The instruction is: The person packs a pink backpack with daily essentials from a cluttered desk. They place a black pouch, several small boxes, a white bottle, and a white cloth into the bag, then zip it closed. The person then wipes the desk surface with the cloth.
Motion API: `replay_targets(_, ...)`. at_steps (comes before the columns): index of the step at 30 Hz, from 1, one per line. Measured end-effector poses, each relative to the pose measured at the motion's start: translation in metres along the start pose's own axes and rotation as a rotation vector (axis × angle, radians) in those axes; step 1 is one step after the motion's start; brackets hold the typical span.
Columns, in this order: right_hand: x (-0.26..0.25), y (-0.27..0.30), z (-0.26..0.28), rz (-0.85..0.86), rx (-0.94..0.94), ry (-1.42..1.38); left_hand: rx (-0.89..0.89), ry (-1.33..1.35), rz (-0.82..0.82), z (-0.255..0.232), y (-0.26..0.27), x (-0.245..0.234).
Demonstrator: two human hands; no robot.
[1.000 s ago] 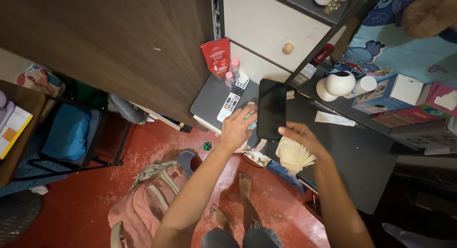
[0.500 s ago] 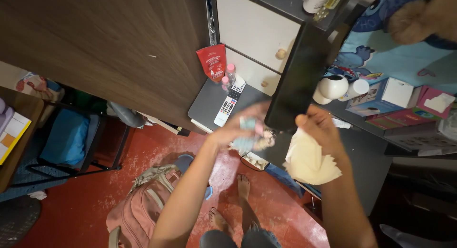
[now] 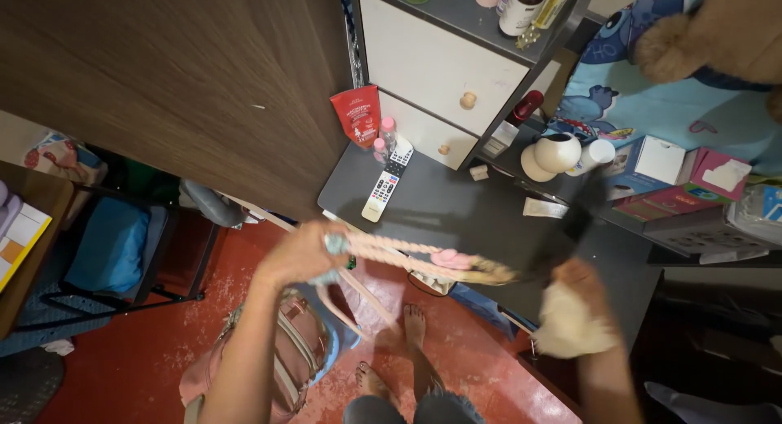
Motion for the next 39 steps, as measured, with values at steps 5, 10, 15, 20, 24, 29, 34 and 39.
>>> replay_targets(5, 0.034, 0.009, -0.122, 0.121, 0.321, 0.204, 0.243, -0.053, -0.253, -0.102, 0.012, -0.017)
replay_targets(10, 0.101, 0.020, -0.114, 0.593, 0.158, 0.480, 0.634, -0.085, 0.103, -0.160, 0.002, 0.039)
replay_targets(15, 0.101, 0.035, -0.070, 0.709, -0.011, 0.639, 0.389, 0.178, 0.136, -0.082, -0.059, 0.031)
replay_targets(20, 0.100, 0.012, -0.042, 0.378, -0.113, 0.427, -0.080, 0.492, 0.279, 0.018, -0.008, 0.061)
replay_targets(24, 0.134, -0.010, -0.020, 0.259, -0.502, 0.724, -0.028, 0.279, 0.200, 0.025, 0.062, 0.068)
replay_targets(29, 0.199, 0.007, -0.020, 0.567, -0.795, 1.209, 0.052, -0.179, -0.171, -0.001, 0.115, 0.015)
replay_targets(34, 0.245, 0.042, -0.020, 1.111, -0.701, 1.185, 0.217, -0.048, -0.201, -0.002, 0.121, -0.018)
replay_targets(39, 0.268, 0.062, -0.001, 1.498, -0.514, 0.811, 0.060, 0.687, -0.018, 0.057, 0.131, -0.035)
Point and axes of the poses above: each hand's wrist, its own y-axis away from the middle knuckle, its own x-axis out of the palm, z = x × y, the point moved 2 cm from there along -y, towards the middle knuckle, and after that the axes turned 14 degrees about -z, right-handed, at the moved point
